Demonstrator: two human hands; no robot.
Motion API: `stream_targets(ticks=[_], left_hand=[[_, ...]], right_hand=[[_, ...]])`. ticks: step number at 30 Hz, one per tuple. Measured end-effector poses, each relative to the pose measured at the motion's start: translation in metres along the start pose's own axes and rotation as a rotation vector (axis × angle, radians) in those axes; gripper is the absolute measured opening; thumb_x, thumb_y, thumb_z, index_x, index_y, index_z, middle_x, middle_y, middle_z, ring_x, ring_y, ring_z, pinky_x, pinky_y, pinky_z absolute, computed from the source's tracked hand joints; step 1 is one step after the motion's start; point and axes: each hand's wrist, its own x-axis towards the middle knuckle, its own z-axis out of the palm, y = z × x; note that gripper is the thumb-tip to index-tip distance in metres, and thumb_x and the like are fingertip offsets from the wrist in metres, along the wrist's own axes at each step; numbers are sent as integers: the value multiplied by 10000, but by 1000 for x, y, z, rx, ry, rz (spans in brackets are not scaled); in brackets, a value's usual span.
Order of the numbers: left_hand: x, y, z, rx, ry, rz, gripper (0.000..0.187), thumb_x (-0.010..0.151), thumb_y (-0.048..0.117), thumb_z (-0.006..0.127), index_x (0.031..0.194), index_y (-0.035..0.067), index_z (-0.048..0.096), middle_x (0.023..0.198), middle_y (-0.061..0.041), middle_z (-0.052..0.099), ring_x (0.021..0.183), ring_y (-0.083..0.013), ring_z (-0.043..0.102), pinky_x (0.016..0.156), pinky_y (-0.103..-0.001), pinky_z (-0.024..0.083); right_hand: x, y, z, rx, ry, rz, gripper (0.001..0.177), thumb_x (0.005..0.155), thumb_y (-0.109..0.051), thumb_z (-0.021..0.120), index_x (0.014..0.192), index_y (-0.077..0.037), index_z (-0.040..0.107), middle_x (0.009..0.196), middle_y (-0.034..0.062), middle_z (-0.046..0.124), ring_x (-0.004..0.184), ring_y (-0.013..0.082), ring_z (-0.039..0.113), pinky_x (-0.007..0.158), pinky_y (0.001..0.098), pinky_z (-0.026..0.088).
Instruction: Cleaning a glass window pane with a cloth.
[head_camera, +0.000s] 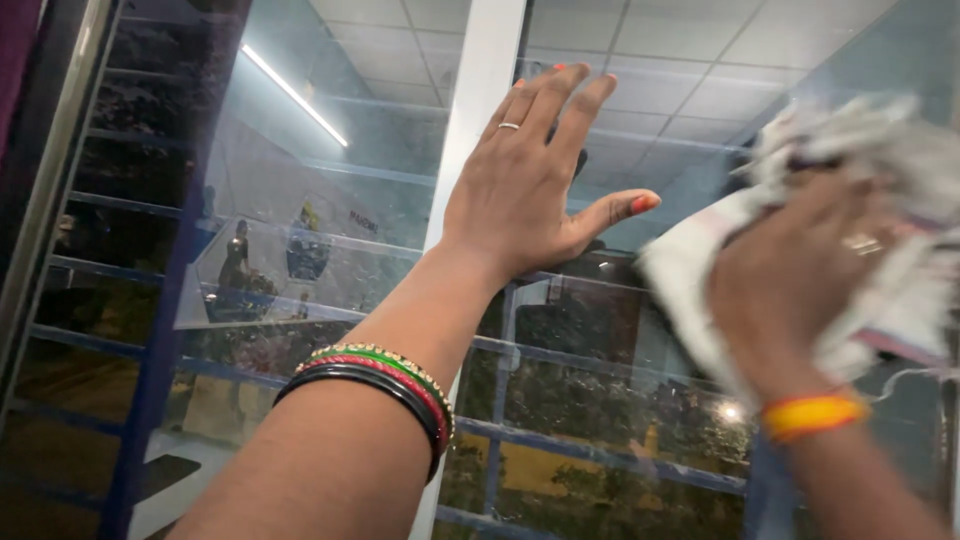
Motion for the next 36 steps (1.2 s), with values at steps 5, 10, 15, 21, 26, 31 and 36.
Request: stream_targets(ticks=[5,10,15,21,26,31,36], left_hand=[[1,-2,-2,-12,-2,13,950,930,763,608,1540,68,389,1544,-229,458,1461,-387,431,1260,-479,312],[-2,-2,5,-16,17,27,948,940,759,620,1544,68,385,1554,-211,457,1474,-388,426,1264,-481,317],[-4,-9,9,-45,90,44,917,963,723,650,1556,76,384,1562,-198,455,1484,-396,430,1280,-487,321],[-12,-7,1,-95,35,58,882,956,701,686,1525,82,419,1557,-216,469,1466,-407,441,1283,-479,322],[-18,-1,-11,-107,-19,79,853,960,679,683,1510,73,445,1552,-180,491,1474,-375,440,1277,-485,309],[-22,8,-19,-72,-121,80,841,963,716,609,1496,79,473,1554,-134,513,1487,-332,423,1280,-492,268],[-24,20,-19,109,-348,175,861,973,781,407,1560,152,425,1594,-103,446,1510,-297,344,1258,-543,141]], right_hand=[[8,-88,-11,52,-202,-286,600,932,-177,609,1472,34,454,1470,280,551,1461,432,432,1280,588,249],[63,-91,11,291,-292,-267,710,931,-201,588,1581,-10,375,1544,193,487,1469,396,392,1264,609,191],[64,-123,22,27,-115,-190,705,977,-348,618,1569,-33,400,1529,200,448,1497,428,303,1170,643,165],[11,-168,-34,449,-504,-14,464,935,-273,558,1380,-153,610,1410,90,635,1366,333,518,1221,582,216],[-20,-169,-40,243,-213,-222,488,914,-208,570,1364,-31,634,1359,215,645,1329,406,534,1211,643,147],[-32,-140,-38,226,-215,-306,474,967,-244,587,1352,30,618,1359,225,638,1388,424,489,1219,648,200],[7,-88,-45,448,-287,-572,544,857,-228,612,1357,-14,602,1421,207,617,1375,376,519,1158,554,300]])
